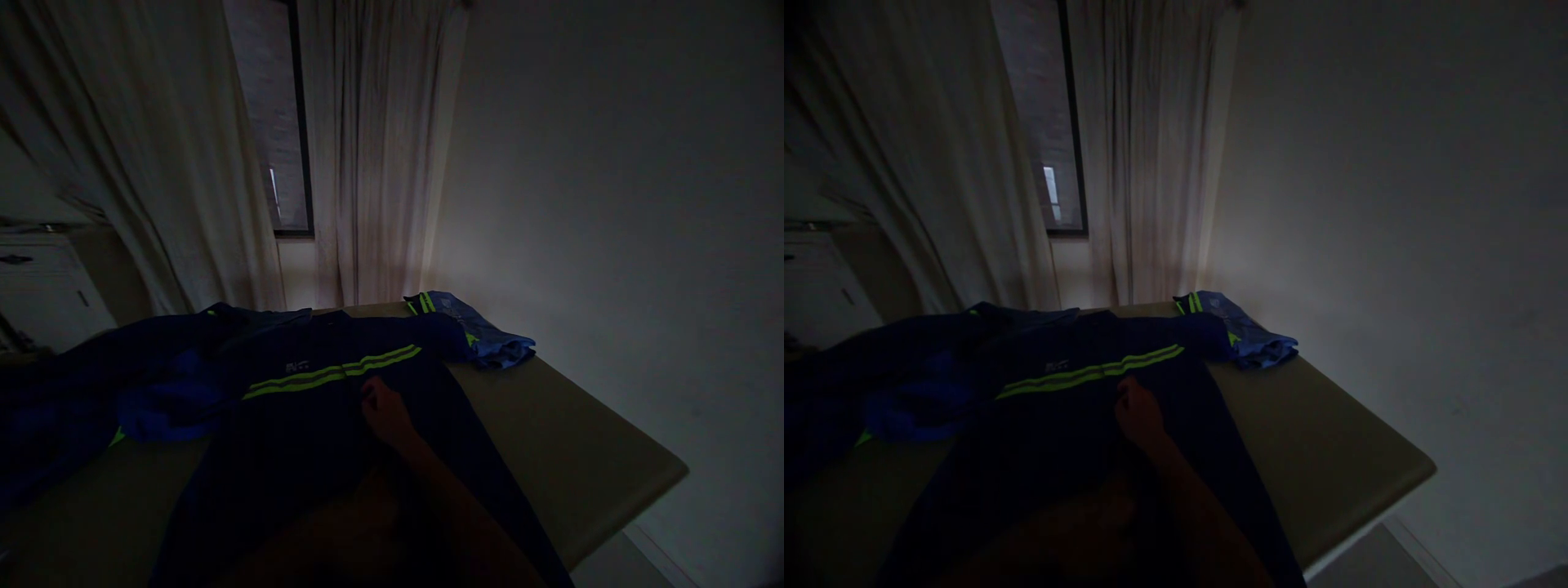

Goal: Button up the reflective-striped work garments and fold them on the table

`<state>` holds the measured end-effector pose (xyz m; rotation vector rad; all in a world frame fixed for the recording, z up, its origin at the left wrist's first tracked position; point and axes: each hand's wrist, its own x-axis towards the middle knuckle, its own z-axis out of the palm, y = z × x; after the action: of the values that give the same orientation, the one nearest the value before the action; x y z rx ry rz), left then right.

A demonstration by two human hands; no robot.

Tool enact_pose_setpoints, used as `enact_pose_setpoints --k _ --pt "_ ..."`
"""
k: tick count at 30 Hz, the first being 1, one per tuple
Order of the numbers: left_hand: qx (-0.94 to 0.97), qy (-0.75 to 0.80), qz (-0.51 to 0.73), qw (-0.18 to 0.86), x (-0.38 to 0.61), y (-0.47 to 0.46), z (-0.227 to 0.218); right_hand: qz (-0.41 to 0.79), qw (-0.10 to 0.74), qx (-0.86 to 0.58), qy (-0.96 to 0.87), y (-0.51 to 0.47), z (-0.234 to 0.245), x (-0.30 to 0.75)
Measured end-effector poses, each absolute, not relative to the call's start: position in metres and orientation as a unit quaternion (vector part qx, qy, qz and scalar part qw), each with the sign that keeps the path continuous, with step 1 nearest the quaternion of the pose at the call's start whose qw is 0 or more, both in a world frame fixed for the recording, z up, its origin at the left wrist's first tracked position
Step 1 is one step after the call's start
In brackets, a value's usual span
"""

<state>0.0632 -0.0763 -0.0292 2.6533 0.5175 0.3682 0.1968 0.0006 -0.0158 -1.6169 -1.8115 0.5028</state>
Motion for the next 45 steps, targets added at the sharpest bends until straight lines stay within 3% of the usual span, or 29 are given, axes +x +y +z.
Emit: enact_pose_setpoints --k 2,4,9,15,25,32,37,45 --pt "0.919 0.202 0.052 0.335 0.057 -0.049 -0.002 0.266 0.383 -0.594 -0.656 0.006 -0.022 0.207" --pt "0.875 0.268 0.06 0.4 0.052 -0.015 0.015 0.309 0.417 -0.576 -0.632 0.012 -0.025 0.213" --pt "0.784 0.526 0.27 0.188 0.037 0.051 -0.006 0.295 0.431 -0.581 -0.624 0.015 -0.023 0.213" --pt "0.854 0.423 0.266 0.143 0.02 0.062 -0.046 0.277 0.396 -0.612 -0.626 0.014 -0.019 0.205" --pt "0.823 0.439 0.268 0.241 0.016 0.064 -0.038 0.247 0.35 -0.622 -0.655 0.015 -0.019 0.202" --pt "0.804 0.433 0.288 0.288 0.015 0.062 -0.034 0.185 0.269 -0.659 -0.678 0.007 -0.017 0.195" --pt "0.797 0.43 0.298 0.301 0.014 0.062 -0.036 0.188 0.318 -0.635 -0.678 0.014 -0.028 0.198" --pt "0.82 0.441 0.299 0.21 0.017 0.054 -0.033 0.326 0.394 -0.579 -0.635 0.027 -0.024 0.21"
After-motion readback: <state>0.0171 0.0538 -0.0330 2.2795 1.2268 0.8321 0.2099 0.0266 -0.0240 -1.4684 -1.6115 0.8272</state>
